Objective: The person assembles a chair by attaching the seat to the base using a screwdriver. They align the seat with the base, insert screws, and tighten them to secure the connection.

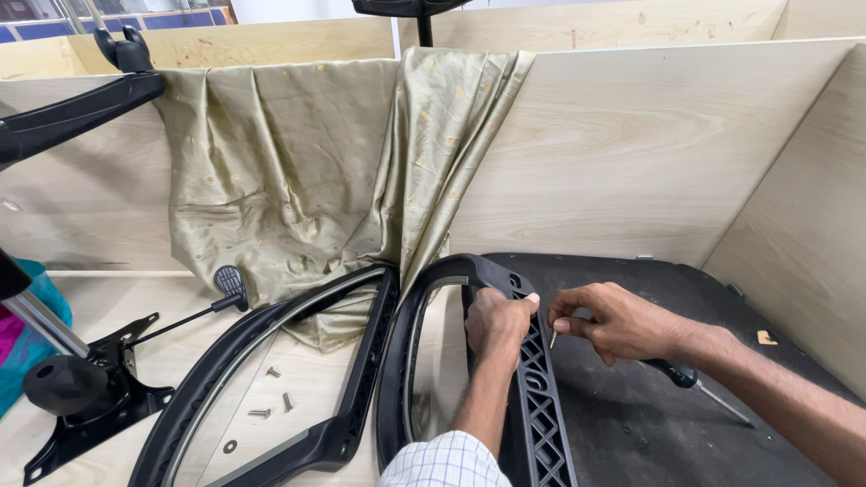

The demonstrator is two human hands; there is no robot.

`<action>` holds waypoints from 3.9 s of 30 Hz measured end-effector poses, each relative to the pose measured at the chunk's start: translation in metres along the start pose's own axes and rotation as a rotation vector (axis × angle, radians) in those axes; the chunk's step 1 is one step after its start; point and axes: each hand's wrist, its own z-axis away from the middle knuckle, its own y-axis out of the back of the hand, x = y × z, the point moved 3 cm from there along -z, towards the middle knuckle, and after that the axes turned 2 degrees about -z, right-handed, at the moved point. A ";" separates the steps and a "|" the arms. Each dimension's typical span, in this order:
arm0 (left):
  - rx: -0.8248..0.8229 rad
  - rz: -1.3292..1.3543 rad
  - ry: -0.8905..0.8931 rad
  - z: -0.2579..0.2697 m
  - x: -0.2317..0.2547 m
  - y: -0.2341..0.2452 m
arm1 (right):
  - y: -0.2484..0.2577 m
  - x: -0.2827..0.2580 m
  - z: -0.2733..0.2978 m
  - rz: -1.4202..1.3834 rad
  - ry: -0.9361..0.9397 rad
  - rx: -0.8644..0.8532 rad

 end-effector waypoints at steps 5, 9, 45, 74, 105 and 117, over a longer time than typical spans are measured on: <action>-0.063 -0.129 -0.052 0.008 0.004 -0.003 | -0.002 0.007 0.007 0.003 -0.019 0.003; -0.051 -0.120 -0.111 0.006 0.007 0.005 | -0.006 0.009 0.020 -0.018 -0.043 -0.007; 0.308 -0.623 -0.336 0.014 -0.038 0.157 | -0.051 -0.092 0.013 -0.073 0.200 0.134; -0.166 0.398 -0.310 0.019 -0.118 0.200 | -0.081 -0.196 -0.043 -0.190 0.122 0.266; 0.527 -0.246 0.254 -0.023 -0.204 0.258 | -0.037 0.271 0.029 0.487 -0.818 0.031; 0.075 -0.346 -0.256 0.088 -0.135 0.050 | -0.045 0.367 0.105 0.046 -1.037 0.133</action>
